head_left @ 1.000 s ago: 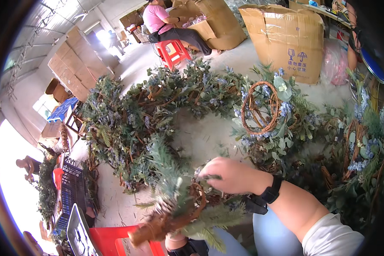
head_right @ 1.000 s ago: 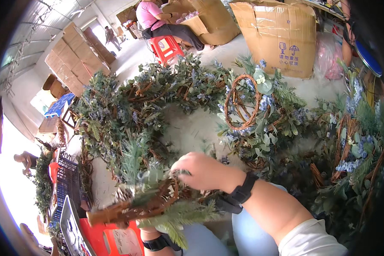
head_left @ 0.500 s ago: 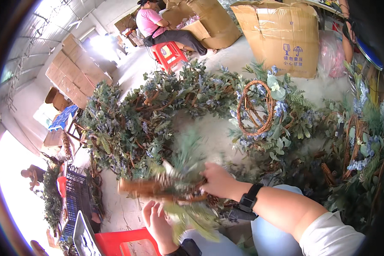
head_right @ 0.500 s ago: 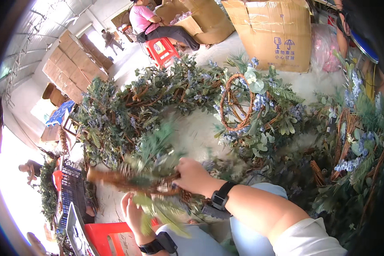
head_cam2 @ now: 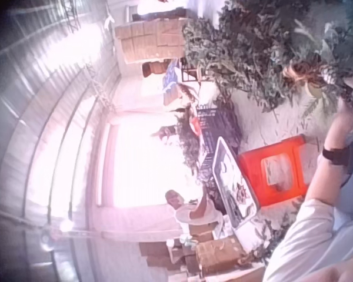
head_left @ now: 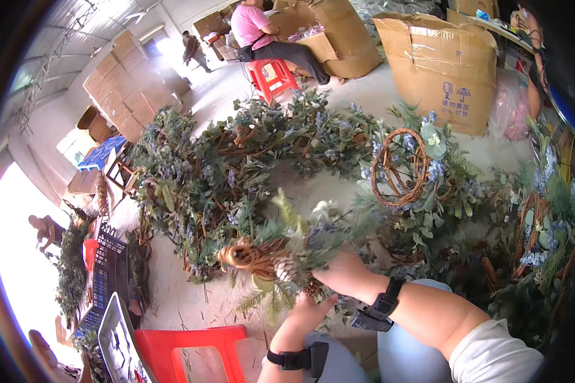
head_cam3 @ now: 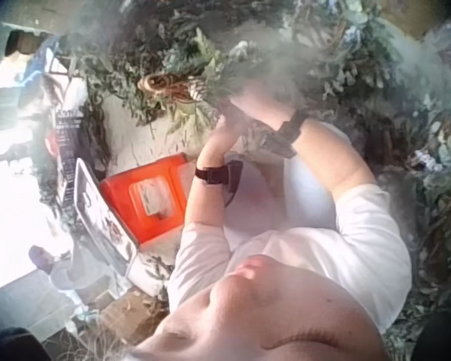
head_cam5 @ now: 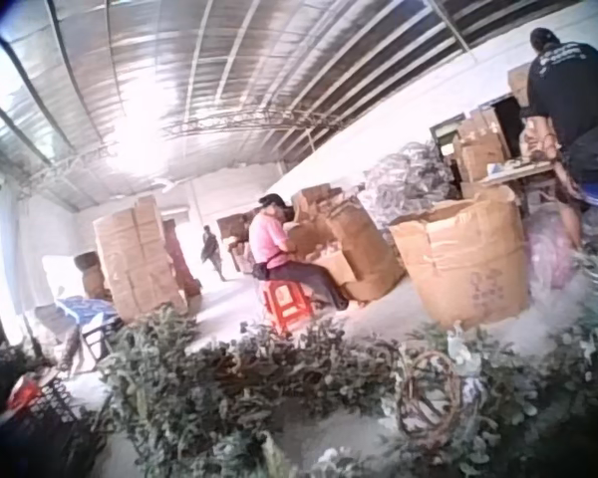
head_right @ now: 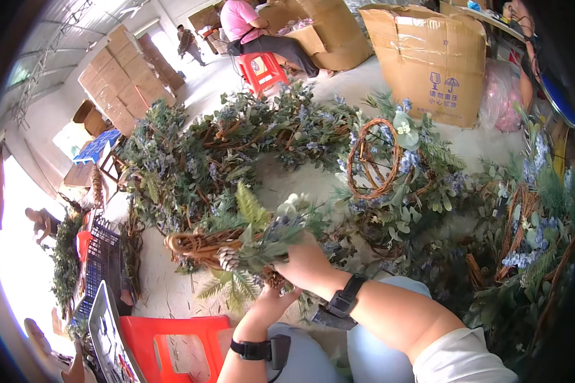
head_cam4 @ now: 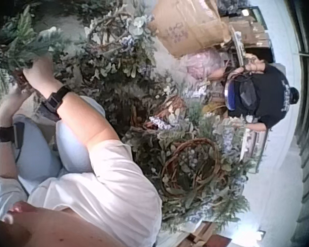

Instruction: The person is assembling artificial floral wreaths by attaching leaves, berries, and pinecones to a grapevine base using wire.

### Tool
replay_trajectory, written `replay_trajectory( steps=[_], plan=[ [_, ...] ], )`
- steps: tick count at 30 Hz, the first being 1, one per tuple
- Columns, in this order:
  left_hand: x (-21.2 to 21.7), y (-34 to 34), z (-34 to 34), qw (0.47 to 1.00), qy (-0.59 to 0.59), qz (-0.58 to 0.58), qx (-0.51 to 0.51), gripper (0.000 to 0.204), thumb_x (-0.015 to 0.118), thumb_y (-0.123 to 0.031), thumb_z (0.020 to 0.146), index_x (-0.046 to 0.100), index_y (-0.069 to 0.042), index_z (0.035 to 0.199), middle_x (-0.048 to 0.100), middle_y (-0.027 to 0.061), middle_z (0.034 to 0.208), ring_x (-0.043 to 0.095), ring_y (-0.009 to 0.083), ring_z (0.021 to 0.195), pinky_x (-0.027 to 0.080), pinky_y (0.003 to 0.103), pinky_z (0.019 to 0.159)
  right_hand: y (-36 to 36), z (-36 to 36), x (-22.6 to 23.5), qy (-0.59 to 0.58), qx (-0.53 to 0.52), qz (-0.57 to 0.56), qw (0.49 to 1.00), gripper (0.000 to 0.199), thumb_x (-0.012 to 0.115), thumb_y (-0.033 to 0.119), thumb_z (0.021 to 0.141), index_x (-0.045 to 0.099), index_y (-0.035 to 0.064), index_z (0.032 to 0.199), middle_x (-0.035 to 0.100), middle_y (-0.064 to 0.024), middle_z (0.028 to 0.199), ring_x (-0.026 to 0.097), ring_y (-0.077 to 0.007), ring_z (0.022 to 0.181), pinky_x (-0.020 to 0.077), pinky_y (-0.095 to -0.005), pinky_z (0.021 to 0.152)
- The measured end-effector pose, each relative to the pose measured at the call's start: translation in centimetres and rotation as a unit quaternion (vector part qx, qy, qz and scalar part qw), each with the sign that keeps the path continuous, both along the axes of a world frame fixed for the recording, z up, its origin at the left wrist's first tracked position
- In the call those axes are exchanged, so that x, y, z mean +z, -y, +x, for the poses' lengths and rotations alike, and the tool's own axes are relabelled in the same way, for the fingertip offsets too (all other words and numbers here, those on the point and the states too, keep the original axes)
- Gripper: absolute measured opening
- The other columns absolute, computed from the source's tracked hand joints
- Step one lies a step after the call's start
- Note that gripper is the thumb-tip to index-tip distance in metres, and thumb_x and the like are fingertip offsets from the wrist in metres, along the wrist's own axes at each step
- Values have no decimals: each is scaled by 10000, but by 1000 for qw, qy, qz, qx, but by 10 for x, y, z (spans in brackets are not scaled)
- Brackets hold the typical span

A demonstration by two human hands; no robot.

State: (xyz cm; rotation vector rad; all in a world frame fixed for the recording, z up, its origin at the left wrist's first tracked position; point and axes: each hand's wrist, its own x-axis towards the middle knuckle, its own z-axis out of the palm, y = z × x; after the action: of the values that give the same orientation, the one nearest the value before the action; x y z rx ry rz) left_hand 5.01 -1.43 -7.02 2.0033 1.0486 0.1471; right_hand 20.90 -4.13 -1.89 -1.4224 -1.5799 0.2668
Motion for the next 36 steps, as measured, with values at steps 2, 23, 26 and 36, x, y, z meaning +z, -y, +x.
replay_trajectory(
  steps=[2, 23, 26, 36],
  plan=[
    [-11, -1, 9, 986, 161, -41, 16, 668, 653, -104, 776, 285, -34, 1328, 397, 120, 1295, 411, 221, 1175, 375, 338, 934, 4, 3, 13, -75, -50, 20, 996, 233, 629, 117, 703, 632, 46, 925, 633, -125, 900, 591, -301, 853, 455, -359, 763],
    [35, 14, 15, 939, 193, 285, 30, 261, 545, 47, 691, 544, 0, 948, 586, 63, 959, 559, 165, 847, 451, 291, 735, 49, 20, 60, -243, 28, 105, 964, 203, 589, 67, 822, 609, 10, 1015, 594, -91, 1045, 556, -159, 910, 428, -267, 705],
    [65, 24, 7, 887, 412, -59, 199, 295, 560, 89, 652, 531, -40, 916, 542, 8, 857, 522, 99, 726, 430, 229, 652, 46, 31, 58, -310, 5, 36, 950, 135, 540, 84, 858, 616, -15, 907, 611, -56, 866, 548, -127, 785, 421, -251, 698],
    [3, -13, -59, 724, 607, -122, 304, 346, 483, -364, 871, 567, -46, 979, 587, 80, 907, 557, 221, 769, 474, 385, 755, 27, 17, 32, -99, 97, -41, 990, 147, 602, 156, 790, 625, 36, 872, 604, -100, 799, 573, -252, 744, 455, -338, 665]
  ],
)
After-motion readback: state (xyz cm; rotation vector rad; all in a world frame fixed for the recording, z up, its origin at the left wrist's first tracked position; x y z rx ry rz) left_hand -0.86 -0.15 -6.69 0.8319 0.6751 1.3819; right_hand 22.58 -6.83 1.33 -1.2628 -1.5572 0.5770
